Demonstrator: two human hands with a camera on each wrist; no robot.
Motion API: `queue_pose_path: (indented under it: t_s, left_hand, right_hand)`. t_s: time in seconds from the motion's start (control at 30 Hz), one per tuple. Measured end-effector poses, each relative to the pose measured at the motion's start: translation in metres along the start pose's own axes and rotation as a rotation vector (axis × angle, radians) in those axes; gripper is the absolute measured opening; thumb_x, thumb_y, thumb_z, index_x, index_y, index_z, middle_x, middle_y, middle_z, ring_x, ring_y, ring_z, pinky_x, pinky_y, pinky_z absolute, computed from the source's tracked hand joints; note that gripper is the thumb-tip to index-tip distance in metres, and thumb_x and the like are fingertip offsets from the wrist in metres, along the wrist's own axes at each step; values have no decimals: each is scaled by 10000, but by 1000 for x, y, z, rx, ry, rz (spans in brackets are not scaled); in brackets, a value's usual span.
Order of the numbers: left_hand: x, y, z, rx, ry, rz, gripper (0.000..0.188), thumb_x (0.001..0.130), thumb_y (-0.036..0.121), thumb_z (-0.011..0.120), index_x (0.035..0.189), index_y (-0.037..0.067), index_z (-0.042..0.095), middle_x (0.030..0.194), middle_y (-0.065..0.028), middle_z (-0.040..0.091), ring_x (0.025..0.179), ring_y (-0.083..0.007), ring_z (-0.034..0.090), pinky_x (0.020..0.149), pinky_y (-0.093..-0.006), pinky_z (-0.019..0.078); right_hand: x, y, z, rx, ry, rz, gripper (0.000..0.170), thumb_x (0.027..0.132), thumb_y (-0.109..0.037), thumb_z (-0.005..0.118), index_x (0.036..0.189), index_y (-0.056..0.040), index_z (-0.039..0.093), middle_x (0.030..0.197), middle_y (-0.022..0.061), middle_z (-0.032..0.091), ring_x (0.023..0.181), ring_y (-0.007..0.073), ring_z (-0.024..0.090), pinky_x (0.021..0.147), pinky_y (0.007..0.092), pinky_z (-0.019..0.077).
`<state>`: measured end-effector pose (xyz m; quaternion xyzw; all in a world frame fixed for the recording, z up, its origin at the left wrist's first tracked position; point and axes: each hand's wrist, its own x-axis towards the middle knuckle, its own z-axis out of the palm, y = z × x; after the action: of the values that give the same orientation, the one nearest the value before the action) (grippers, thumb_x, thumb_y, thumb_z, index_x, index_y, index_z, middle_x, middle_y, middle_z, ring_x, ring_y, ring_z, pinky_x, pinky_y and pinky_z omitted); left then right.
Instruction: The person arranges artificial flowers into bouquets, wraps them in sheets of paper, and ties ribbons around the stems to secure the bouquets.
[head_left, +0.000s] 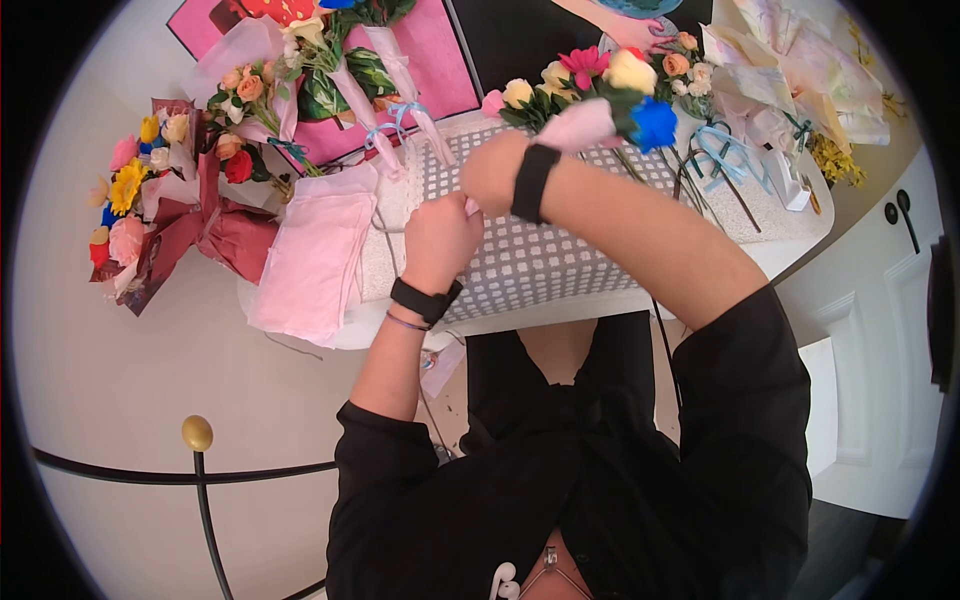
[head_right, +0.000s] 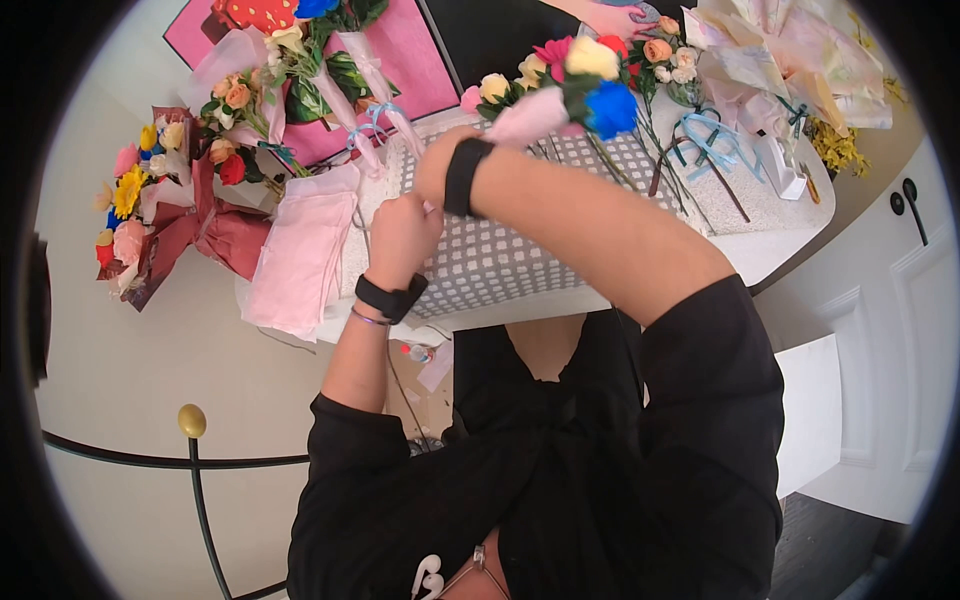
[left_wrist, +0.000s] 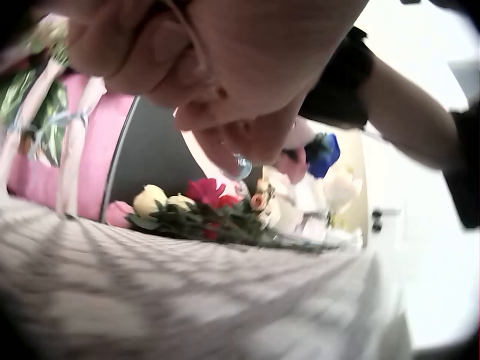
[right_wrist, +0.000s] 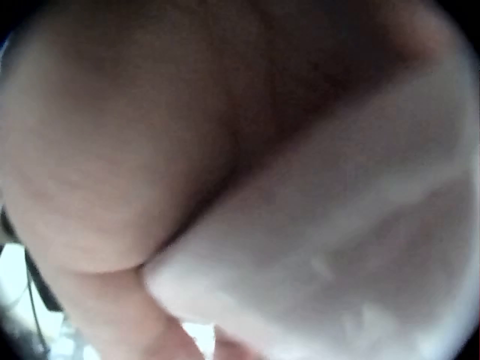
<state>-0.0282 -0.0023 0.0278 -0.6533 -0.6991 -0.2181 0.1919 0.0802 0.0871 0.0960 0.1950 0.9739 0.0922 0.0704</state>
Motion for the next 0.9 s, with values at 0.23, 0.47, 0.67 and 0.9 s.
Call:
queue_pose_path:
  t_s: [0.23,0.47,0.67,0.9]
  left_hand:
    - [15,-30,1,-917,-418,-290,192,823,157,630,897,-15,677,734,-252,659,695,-448,649,611,-464,519]
    - [-3,-1,7,-206,85,-66,184,805,151,669,749,-21,638,718,-275,630,660,-449,630,579,-436,511]
    - [6,-32,59,-588,152,147,187,854,180,607,787,15,663,700,-257,639,568,-358,651,547,-438,500]
    - [6,-15,26,-871,-57,-83,264,876,222,624,932,-36,622,687,-196,656,529,-292,647,494,-378,470]
  right_hand:
    - [-2,-17,20,-290,716,-101,117,741,-234,667,720,-119,681,639,28,657,752,208,710,621,376,501]
    - [-9,6,-6,-51,246,-173,113,735,-198,697,808,-123,739,783,97,719,786,284,719,620,436,549]
    - [-10,-27,5,-391,434,47,131,785,-219,648,786,-126,741,778,48,722,802,203,686,683,364,466]
    - [-7,-2,4,-228,448,-188,103,741,-233,679,722,-156,744,709,24,705,714,178,679,670,354,464]
